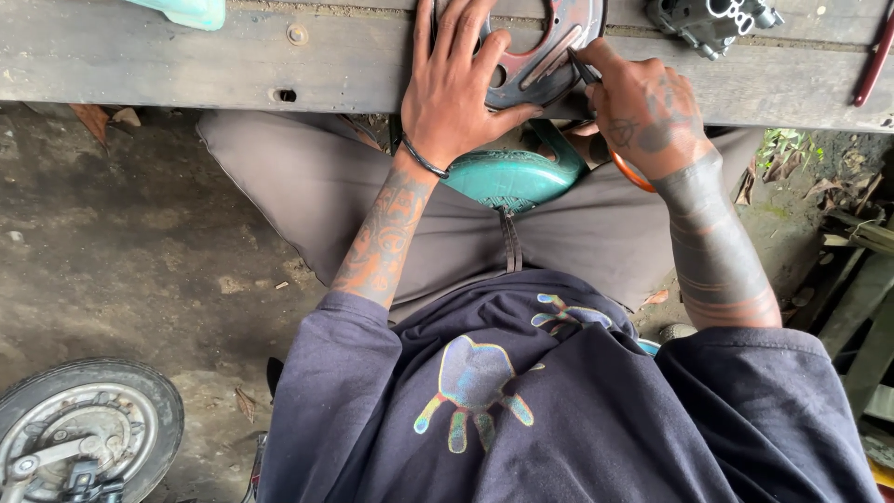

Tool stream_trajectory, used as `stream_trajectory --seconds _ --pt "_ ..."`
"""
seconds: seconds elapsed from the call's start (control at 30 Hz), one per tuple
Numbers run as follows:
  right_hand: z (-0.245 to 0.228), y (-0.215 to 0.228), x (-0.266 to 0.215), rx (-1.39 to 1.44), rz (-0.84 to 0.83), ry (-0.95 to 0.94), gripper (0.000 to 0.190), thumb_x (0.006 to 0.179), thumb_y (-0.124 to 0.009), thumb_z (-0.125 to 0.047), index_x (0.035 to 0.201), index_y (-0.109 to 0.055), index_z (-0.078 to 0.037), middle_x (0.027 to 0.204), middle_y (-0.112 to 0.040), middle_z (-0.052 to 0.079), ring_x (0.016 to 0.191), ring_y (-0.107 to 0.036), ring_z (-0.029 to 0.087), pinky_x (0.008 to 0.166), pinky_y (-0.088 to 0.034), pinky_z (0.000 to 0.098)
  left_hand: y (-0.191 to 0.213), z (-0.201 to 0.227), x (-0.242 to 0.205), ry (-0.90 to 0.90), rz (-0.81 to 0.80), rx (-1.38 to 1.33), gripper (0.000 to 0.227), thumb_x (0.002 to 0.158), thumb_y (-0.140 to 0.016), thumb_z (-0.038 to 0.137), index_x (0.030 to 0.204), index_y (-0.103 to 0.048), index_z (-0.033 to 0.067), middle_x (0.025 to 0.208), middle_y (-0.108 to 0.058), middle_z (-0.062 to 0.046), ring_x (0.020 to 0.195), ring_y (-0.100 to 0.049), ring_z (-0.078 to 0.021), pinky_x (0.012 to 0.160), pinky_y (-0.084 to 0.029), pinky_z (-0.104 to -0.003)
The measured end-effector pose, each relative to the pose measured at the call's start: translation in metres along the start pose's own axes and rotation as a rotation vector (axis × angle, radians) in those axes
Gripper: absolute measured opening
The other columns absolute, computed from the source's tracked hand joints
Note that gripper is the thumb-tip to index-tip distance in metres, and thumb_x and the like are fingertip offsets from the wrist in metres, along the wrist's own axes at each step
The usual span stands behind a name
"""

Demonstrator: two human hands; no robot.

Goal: The person uses orange-handled scissors to cut a circular gasket placed on a wooden workbench. They hold the gasket steady with their left hand while trimming the edges with their right hand.

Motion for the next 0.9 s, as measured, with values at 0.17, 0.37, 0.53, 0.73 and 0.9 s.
stream_trajectory --seconds 0.17,0.37,0.53,0.73,0.9 --pt "0.010 -0.015 0.003 -0.465 0.141 0.098 0.054 0.088 -0.054 -0.005 0.135 -0.064 -0.030 0.060 -0.061 0.005 0.046 -0.063 0.033 0.039 -0.042 0.0419 -0.005 -0.001 -0.002 0.013 -0.019 0.013 0.075 0.100 -0.066 0.078 0.117 -0.061 0.0048 0.142 -0.049 -0.020 0.135 -0.046 -0.0418 0.119 -0.024 -0.066" --pt "0.016 -0.017 -0.001 -0.305 0.207 0.167 0.076 0.073 -0.056 0.005 0.143 -0.071 -0.020 0.087 -0.069 0.010 0.057 -0.064 0.036 0.056 -0.050 0.0454 -0.004 -0.002 -0.002 0.010 -0.016 0.018 0.078 0.099 -0.067 0.079 0.116 -0.062 0.0028 0.144 -0.049 -0.022 0.136 -0.046 -0.0426 0.120 -0.023 -0.066" --pt "0.016 -0.022 -0.009 -0.185 0.354 0.224 0.029 0.113 -0.059 -0.017 0.137 -0.072 -0.009 0.088 -0.060 0.011 0.060 -0.056 0.034 0.070 -0.047 0.0460 -0.004 -0.002 -0.001 -0.006 -0.005 0.024 0.081 0.099 -0.065 0.083 0.116 -0.061 0.0039 0.141 -0.050 -0.021 0.132 -0.049 -0.0419 0.118 -0.026 -0.066" --pt "0.022 -0.029 -0.007 -0.010 0.353 0.259 0.034 0.110 -0.060 -0.008 0.143 -0.069 -0.001 0.099 -0.059 0.019 0.063 -0.057 0.045 0.050 -0.043 0.0517 0.003 0.001 0.002 -0.002 -0.020 0.010 0.083 0.099 -0.060 0.084 0.115 -0.063 0.0029 0.143 -0.050 -0.022 0.135 -0.046 -0.0422 0.120 -0.024 -0.066" --pt "0.017 -0.012 -0.007 0.258 0.297 0.262 0.029 0.112 -0.060 -0.006 0.140 -0.062 0.005 0.103 -0.069 0.025 0.082 -0.066 0.046 0.065 -0.047 0.0502 0.000 0.000 0.001 -0.001 -0.031 0.024 0.081 0.100 -0.060 0.084 0.118 -0.064 0.0047 0.143 -0.050 -0.021 0.137 -0.044 -0.0408 0.120 -0.023 -0.065"
Point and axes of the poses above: each hand's wrist, its own x-axis towards the middle knuckle, its own y-axis out of the back of the hand, z = x × y, the point moved 3 cm from there along x, towards the middle knuckle
